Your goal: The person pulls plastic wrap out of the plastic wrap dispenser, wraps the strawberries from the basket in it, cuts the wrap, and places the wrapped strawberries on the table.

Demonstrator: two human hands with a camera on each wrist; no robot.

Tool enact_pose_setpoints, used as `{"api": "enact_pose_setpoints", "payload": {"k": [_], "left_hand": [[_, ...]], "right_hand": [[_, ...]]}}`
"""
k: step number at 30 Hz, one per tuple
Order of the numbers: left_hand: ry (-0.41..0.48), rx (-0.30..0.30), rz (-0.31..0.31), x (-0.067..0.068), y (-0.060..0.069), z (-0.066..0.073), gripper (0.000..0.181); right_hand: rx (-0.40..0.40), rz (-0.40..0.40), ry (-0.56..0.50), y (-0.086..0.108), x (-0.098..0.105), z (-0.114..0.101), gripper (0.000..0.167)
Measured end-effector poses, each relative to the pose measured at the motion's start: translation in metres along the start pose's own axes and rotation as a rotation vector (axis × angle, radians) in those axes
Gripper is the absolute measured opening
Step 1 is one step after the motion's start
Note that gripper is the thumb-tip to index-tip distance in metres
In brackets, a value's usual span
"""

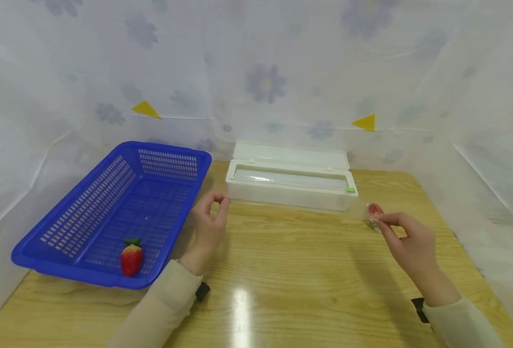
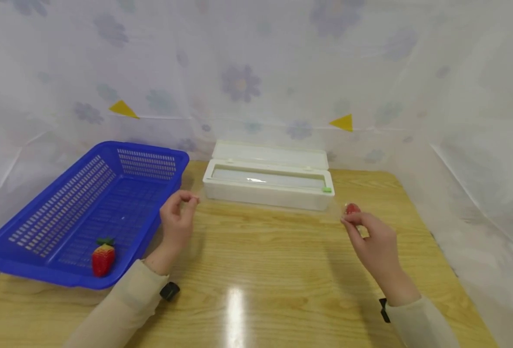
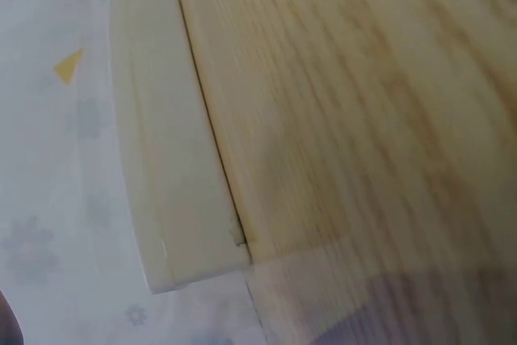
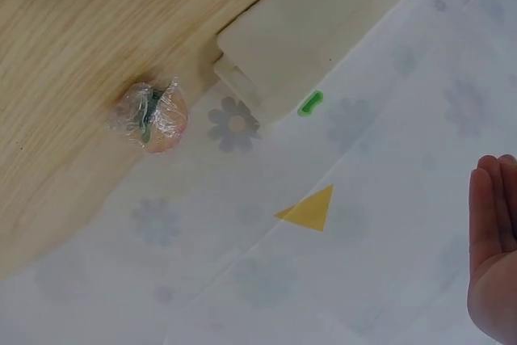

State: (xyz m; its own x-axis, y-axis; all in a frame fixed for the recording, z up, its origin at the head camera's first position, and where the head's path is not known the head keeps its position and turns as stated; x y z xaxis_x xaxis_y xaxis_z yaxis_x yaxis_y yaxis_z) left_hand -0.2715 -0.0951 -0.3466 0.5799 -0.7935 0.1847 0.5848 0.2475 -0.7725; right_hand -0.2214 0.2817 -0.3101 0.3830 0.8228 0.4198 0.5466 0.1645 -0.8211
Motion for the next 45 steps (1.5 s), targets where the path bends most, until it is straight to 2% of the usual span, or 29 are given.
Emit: {"api": "enact_pose_setpoints", "payload": {"k": [2, 5, 9, 11, 18, 21, 26, 32, 38, 45], "left_hand": [[-0.013, -0.031, -0.011, -0.002, 0.001, 0.001, 0.006], [-0.068, -0.074, -0.024, -0.004, 0.003, 0.002, 0.007], [-0.099, -0.110, -0.048, -0.005, 0.006, 0.000, 0.009], [-0.085, -0.120, -0.056, -0.004, 0.007, 0.000, 0.009], [-0.022, -0.187, -0.012, 0.004, 0.009, 0.009, 0.009], [0.006, -0.176, 0.004, 0.006, 0.008, 0.011, 0.009], [0.033, -0.122, 0.021, 0.008, 0.001, 0.013, 0.009], [0.019, -0.088, 0.048, 0.009, -0.007, 0.020, 0.009], [0.021, -0.152, 0.079, 0.014, -0.005, 0.027, 0.009], [0.059, -0.212, 0.068, 0.016, 0.003, 0.029, 0.010]], "right_hand": [[0.030, -0.011, 0.013, 0.004, 0.000, 0.001, 0.040], [0.074, -0.045, 0.042, 0.009, -0.002, 0.002, 0.054], [0.133, -0.092, 0.084, 0.014, -0.006, -0.002, 0.054], [0.158, -0.106, 0.104, 0.015, -0.008, -0.006, 0.054], [0.225, -0.113, 0.084, 0.017, -0.007, -0.020, 0.049], [0.232, -0.074, 0.072, 0.014, -0.002, -0.024, 0.047], [0.221, -0.013, 0.039, 0.002, 0.007, -0.026, 0.046], [0.217, 0.045, -0.013, -0.011, 0.014, -0.029, 0.048], [0.197, 0.031, -0.018, -0.010, 0.016, -0.034, 0.049], [0.221, -0.041, 0.001, 0.001, 0.014, -0.039, 0.047]]}}
Point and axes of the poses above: each hand's wrist, its own y-axis away from the middle knuckle, its own x-axis out of the back of the hand, z = x × y, the point moved 10 cm from there along -y, towards the middle knuckle, and after that the axes turned 15 degrees about -y, right-handed, at the moved point
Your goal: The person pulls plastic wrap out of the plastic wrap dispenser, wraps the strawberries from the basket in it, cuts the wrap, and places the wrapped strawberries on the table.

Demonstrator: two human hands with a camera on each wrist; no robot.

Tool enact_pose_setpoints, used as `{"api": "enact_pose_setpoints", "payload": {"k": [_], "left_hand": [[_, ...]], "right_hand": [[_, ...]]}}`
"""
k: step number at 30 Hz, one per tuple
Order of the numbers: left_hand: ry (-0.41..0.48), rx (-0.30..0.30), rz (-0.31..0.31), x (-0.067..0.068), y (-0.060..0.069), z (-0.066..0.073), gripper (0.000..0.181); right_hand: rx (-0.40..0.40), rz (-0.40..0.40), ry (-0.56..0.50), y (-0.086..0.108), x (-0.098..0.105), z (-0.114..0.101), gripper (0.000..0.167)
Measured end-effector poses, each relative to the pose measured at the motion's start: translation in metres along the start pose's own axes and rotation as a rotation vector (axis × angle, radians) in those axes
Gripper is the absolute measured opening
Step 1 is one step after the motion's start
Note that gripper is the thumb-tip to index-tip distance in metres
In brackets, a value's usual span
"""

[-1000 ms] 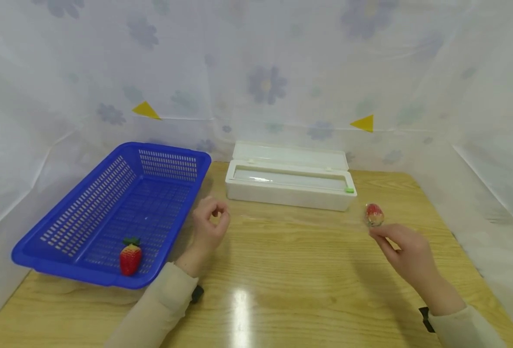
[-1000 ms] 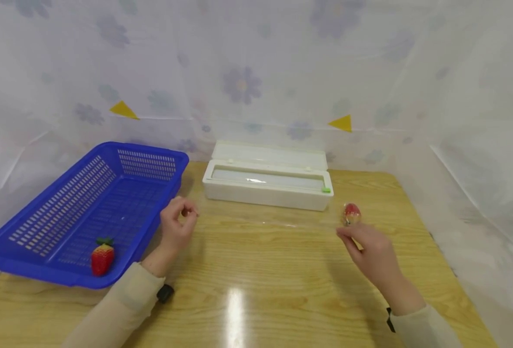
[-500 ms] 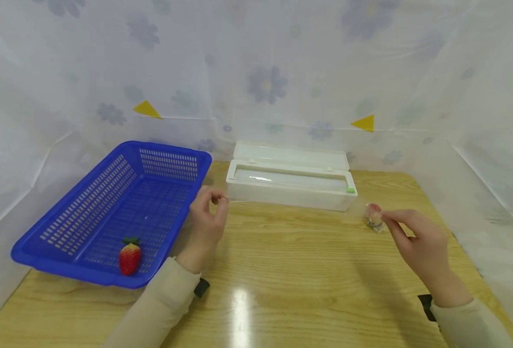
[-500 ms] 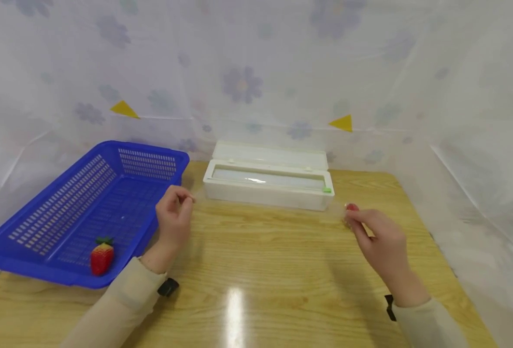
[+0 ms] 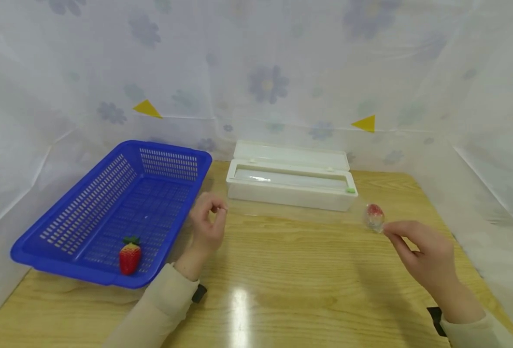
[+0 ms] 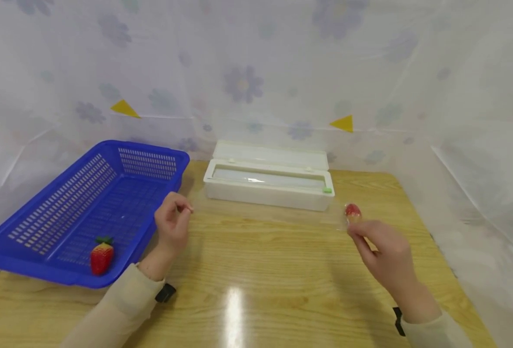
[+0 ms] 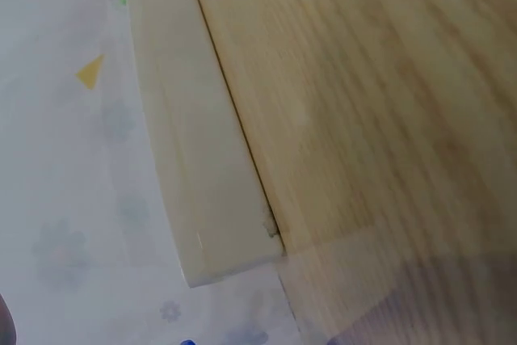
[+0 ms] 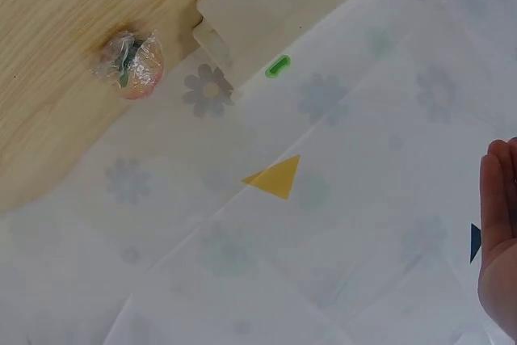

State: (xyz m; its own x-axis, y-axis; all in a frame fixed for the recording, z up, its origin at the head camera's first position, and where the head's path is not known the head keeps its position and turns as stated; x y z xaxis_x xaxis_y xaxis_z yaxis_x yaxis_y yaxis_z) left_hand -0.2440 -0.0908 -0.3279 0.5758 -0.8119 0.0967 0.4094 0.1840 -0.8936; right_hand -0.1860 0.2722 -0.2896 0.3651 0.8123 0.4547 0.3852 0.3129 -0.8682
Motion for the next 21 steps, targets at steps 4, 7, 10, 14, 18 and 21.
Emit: {"api": "enact_pose_setpoints", "payload": {"k": [4, 7, 10, 14, 18, 21], "left_hand": [[0.014, -0.055, 0.003, 0.002, 0.006, 0.005, 0.010], [0.035, -0.089, 0.016, 0.005, 0.007, 0.010, 0.010], [0.066, -0.089, 0.027, 0.008, 0.007, 0.012, 0.010], [0.089, -0.092, 0.037, 0.011, 0.008, 0.014, 0.011], [0.087, -0.111, 0.033, 0.014, 0.008, 0.016, 0.011], [0.081, -0.126, 0.011, 0.014, 0.010, 0.017, 0.011]], "right_hand": [[0.017, -0.042, -0.010, 0.005, -0.002, -0.003, 0.047], [0.027, -0.048, -0.033, 0.005, -0.002, -0.008, 0.046], [0.044, -0.031, -0.063, 0.002, -0.001, -0.015, 0.045], [0.063, -0.009, -0.093, -0.001, 0.000, -0.023, 0.044], [0.069, -0.015, -0.097, 0.001, 0.000, -0.029, 0.043], [0.087, -0.039, -0.094, 0.005, -0.002, -0.032, 0.041]]}}
Point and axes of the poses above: each hand's wrist, its own y-axis away from the middle knuckle, its own x-axis out of the back of the hand, z = x × y, the point moved 10 cm from there along -y, towards the middle knuckle, and after that the axes turned 15 degrees about -y, right-handed, at the moved point
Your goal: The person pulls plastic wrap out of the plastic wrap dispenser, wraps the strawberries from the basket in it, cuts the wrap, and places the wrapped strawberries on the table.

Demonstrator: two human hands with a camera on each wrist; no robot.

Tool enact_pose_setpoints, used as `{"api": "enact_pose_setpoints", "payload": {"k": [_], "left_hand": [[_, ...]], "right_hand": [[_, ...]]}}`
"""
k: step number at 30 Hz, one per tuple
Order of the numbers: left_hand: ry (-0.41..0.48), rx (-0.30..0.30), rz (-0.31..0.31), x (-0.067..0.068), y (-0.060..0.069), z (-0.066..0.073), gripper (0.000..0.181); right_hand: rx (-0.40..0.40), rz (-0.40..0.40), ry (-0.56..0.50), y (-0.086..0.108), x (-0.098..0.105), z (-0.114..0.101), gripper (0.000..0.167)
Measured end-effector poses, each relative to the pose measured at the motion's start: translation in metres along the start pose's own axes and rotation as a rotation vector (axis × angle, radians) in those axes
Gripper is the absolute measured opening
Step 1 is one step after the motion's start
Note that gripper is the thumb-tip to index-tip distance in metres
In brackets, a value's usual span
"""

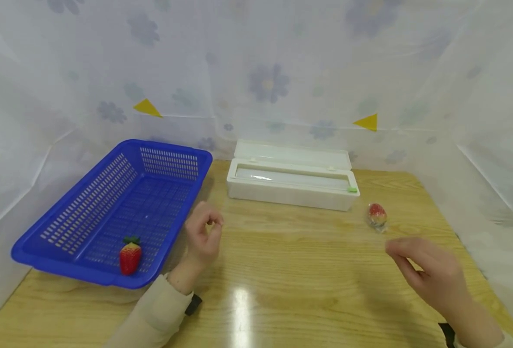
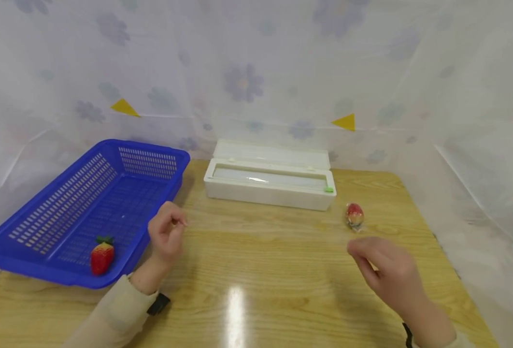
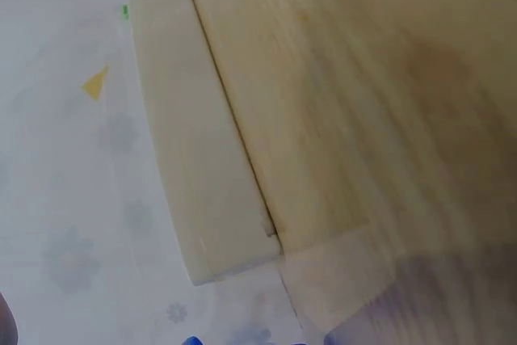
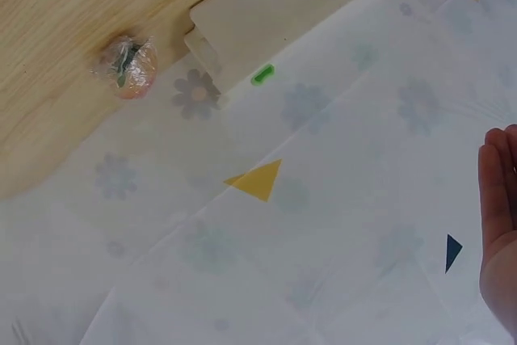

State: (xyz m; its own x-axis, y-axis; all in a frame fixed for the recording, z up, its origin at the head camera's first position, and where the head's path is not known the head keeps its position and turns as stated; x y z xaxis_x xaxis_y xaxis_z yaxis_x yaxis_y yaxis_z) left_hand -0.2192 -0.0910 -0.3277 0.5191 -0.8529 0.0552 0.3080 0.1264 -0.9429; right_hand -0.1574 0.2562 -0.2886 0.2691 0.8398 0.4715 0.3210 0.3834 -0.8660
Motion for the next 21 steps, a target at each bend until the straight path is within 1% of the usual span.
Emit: {"api": "enact_pose_setpoints", "payload": {"k": [3, 5, 7, 8, 9, 10, 11, 13, 14, 15, 16, 17, 19, 20, 21], "left_hand": [[-0.008, -0.014, -0.054, -0.001, 0.004, 0.003, 0.012], [-0.015, -0.008, -0.109, -0.003, 0.009, 0.003, 0.013], [-0.048, 0.018, -0.182, -0.008, 0.012, 0.002, 0.014], [-0.076, 0.043, -0.237, -0.012, 0.015, 0.000, 0.015], [-0.114, 0.076, -0.302, -0.017, 0.018, -0.003, 0.018], [-0.160, 0.124, -0.385, -0.024, 0.021, -0.008, 0.021], [-0.217, 0.176, -0.484, -0.031, 0.026, -0.013, 0.025], [-0.342, 0.277, -0.704, -0.045, 0.041, -0.024, 0.029], [-0.405, 0.314, -0.814, -0.050, 0.049, -0.028, 0.028], [-0.466, 0.336, -0.913, -0.054, 0.057, -0.032, 0.026], [-0.513, 0.352, -1.003, -0.057, 0.064, -0.035, 0.024], [-0.555, 0.348, -1.075, -0.060, 0.070, -0.037, 0.020], [-0.606, 0.321, -1.166, -0.063, 0.077, -0.037, 0.014], [-0.629, 0.295, -1.200, -0.064, 0.080, -0.036, 0.014], [-0.643, 0.277, -1.233, -0.065, 0.082, -0.035, 0.016]], "right_hand": [[0.032, -0.031, -0.013, 0.008, -0.004, -0.005, 0.038], [0.047, -0.052, -0.024, 0.014, -0.006, -0.006, 0.038], [0.046, -0.090, 0.000, 0.021, -0.010, -0.004, 0.038], [0.043, -0.115, 0.026, 0.025, -0.012, -0.003, 0.039], [0.040, -0.143, 0.047, 0.029, -0.015, -0.001, 0.040], [0.031, -0.175, 0.062, 0.033, -0.019, 0.001, 0.041], [0.020, -0.212, 0.081, 0.037, -0.023, 0.003, 0.042], [0.001, -0.290, 0.111, 0.045, -0.032, 0.008, 0.045], [-0.020, -0.330, 0.118, 0.050, -0.037, 0.012, 0.046], [-0.046, -0.376, 0.118, 0.054, -0.043, 0.016, 0.043], [-0.082, -0.427, 0.121, 0.058, -0.049, 0.021, 0.034], [-0.116, -0.478, 0.125, 0.062, -0.056, 0.026, 0.025], [-0.198, -0.589, 0.140, 0.072, -0.070, 0.037, 0.007], [-0.245, -0.642, 0.135, 0.077, -0.077, 0.042, 0.010], [-0.285, -0.690, 0.135, 0.082, -0.083, 0.047, 0.019]]}}
Point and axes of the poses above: each hand's wrist, its own y-axis away from the middle knuckle, its own x-axis out of the back of the hand, z = x × y, the point moved 10 cm from there along -y, towards the middle knuckle, and after that the axes turned 15 degrees about -y, right-handed, at the moved point
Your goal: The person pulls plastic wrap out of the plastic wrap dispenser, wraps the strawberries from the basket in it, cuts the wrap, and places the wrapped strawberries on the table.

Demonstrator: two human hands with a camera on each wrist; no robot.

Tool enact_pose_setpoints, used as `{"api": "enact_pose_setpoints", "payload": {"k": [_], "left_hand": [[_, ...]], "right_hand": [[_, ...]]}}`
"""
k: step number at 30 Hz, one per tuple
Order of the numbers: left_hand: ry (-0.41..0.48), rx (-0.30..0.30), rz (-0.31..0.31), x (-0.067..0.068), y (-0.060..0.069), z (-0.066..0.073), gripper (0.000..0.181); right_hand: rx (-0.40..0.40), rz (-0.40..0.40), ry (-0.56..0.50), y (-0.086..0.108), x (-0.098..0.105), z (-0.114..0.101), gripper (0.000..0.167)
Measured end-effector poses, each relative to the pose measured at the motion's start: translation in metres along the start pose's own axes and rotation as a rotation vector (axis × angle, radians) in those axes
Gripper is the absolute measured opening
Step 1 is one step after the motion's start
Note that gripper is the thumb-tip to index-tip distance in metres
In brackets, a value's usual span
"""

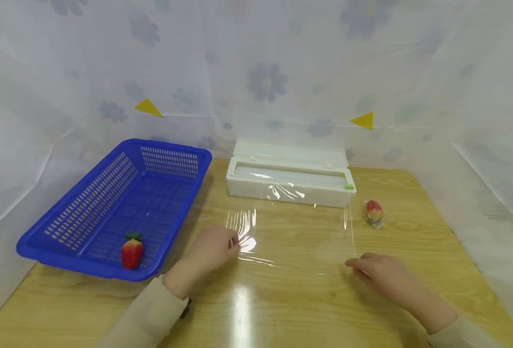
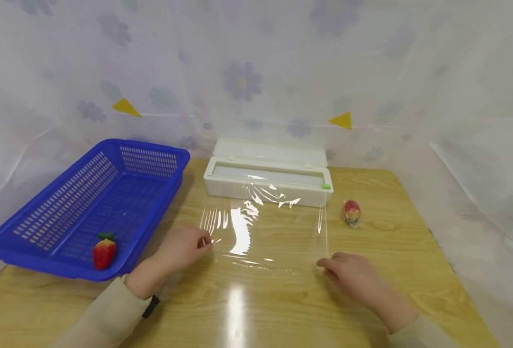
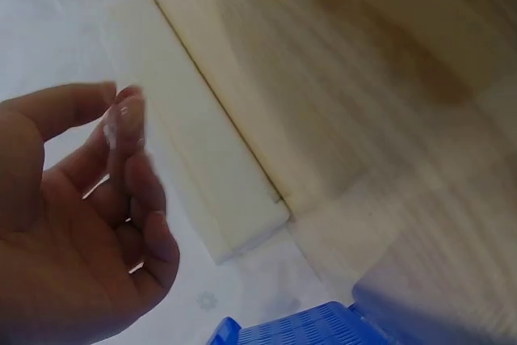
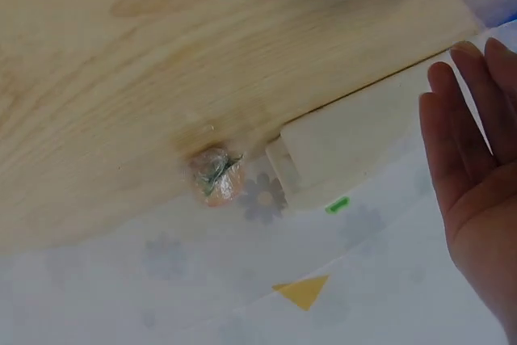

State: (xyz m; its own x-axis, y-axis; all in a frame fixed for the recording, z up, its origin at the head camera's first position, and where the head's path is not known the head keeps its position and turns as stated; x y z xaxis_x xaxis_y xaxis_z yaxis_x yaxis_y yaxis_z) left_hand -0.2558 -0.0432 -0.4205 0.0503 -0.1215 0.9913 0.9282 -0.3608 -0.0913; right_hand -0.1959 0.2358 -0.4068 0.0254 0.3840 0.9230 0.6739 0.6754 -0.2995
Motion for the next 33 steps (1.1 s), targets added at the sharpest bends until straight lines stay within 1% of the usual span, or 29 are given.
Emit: {"api": "enact_pose_setpoints", "payload": {"k": [1, 3, 5, 7, 8, 10, 12, 14, 16, 19, 20, 22, 24, 26, 27, 29, 31, 33], "left_hand": [[-0.015, -0.012, -0.022, -0.001, 0.000, 0.001, 0.018], [-0.025, -0.034, -0.069, -0.004, 0.003, 0.003, 0.022], [-0.005, -0.051, -0.124, -0.008, 0.005, 0.005, 0.025], [0.040, -0.056, -0.168, -0.013, 0.006, 0.006, 0.022], [0.061, -0.052, -0.183, -0.015, 0.006, 0.006, 0.020], [0.098, -0.042, -0.192, -0.018, 0.005, 0.006, 0.015], [0.123, -0.026, -0.192, -0.020, 0.003, 0.005, 0.012], [0.132, -0.011, -0.198, -0.022, 0.002, 0.003, 0.012], [0.126, -0.007, -0.218, -0.026, 0.001, 0.002, 0.018], [0.088, -0.032, -0.240, -0.029, 0.003, 0.003, 0.035], [0.073, -0.042, -0.249, -0.030, 0.005, 0.004, 0.037], [0.049, -0.064, -0.260, -0.028, 0.010, 0.006, 0.039], [0.041, -0.089, -0.281, -0.025, 0.017, 0.008, 0.031], [0.034, -0.110, -0.323, -0.025, 0.026, 0.009, 0.023], [0.032, -0.125, -0.341, -0.025, 0.031, 0.010, 0.023], [0.025, -0.154, -0.364, -0.027, 0.038, 0.011, 0.030], [0.009, -0.163, -0.365, -0.028, 0.042, 0.011, 0.037], [-0.006, -0.165, -0.340, -0.027, 0.043, 0.011, 0.034]], "right_hand": [[-0.031, -0.041, -0.001, -0.002, -0.007, 0.004, 0.024], [-0.079, -0.107, -0.004, -0.004, -0.018, 0.009, 0.021], [-0.120, -0.151, -0.019, -0.004, -0.025, 0.013, 0.016], [-0.151, -0.193, -0.034, -0.003, -0.031, 0.015, 0.015], [-0.159, -0.211, -0.041, -0.003, -0.032, 0.015, 0.016], [-0.160, -0.236, -0.043, -0.002, -0.035, 0.014, 0.016], [-0.133, -0.256, -0.031, -0.003, -0.037, 0.010, 0.015], [-0.091, -0.256, -0.009, -0.004, -0.037, 0.006, 0.013], [-0.058, -0.254, 0.006, -0.005, -0.038, 0.003, 0.012], [-0.043, -0.252, 0.008, -0.005, -0.038, 0.001, 0.009], [-0.041, -0.248, 0.007, -0.005, -0.037, 0.001, 0.009], [-0.047, -0.244, 0.003, -0.004, -0.037, 0.001, 0.008], [-0.040, -0.233, 0.004, -0.003, -0.036, 0.000, 0.009], [-0.034, -0.225, 0.015, -0.001, -0.036, 0.000, 0.009], [-0.027, -0.220, 0.022, 0.000, -0.037, -0.001, 0.009], [-0.011, -0.201, 0.044, 0.002, -0.037, -0.003, 0.010], [-0.006, -0.187, 0.066, 0.004, -0.037, -0.004, 0.011], [-0.002, -0.176, 0.079, 0.005, -0.037, -0.005, 0.012]]}}
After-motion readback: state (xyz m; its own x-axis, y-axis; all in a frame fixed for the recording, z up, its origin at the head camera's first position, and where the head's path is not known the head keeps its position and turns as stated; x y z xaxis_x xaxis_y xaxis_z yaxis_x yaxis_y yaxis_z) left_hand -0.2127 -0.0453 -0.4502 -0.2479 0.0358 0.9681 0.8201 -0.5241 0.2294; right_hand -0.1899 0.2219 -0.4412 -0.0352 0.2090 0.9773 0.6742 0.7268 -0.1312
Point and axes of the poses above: each hand's wrist, its own y-axis away from the middle knuckle, its own x-axis out of the back of the hand, z = x × y, the point moved 10 cm from there along -y, towards the middle knuckle, and after that the axes turned 15 degrees about -y, right-handed, at the moved point
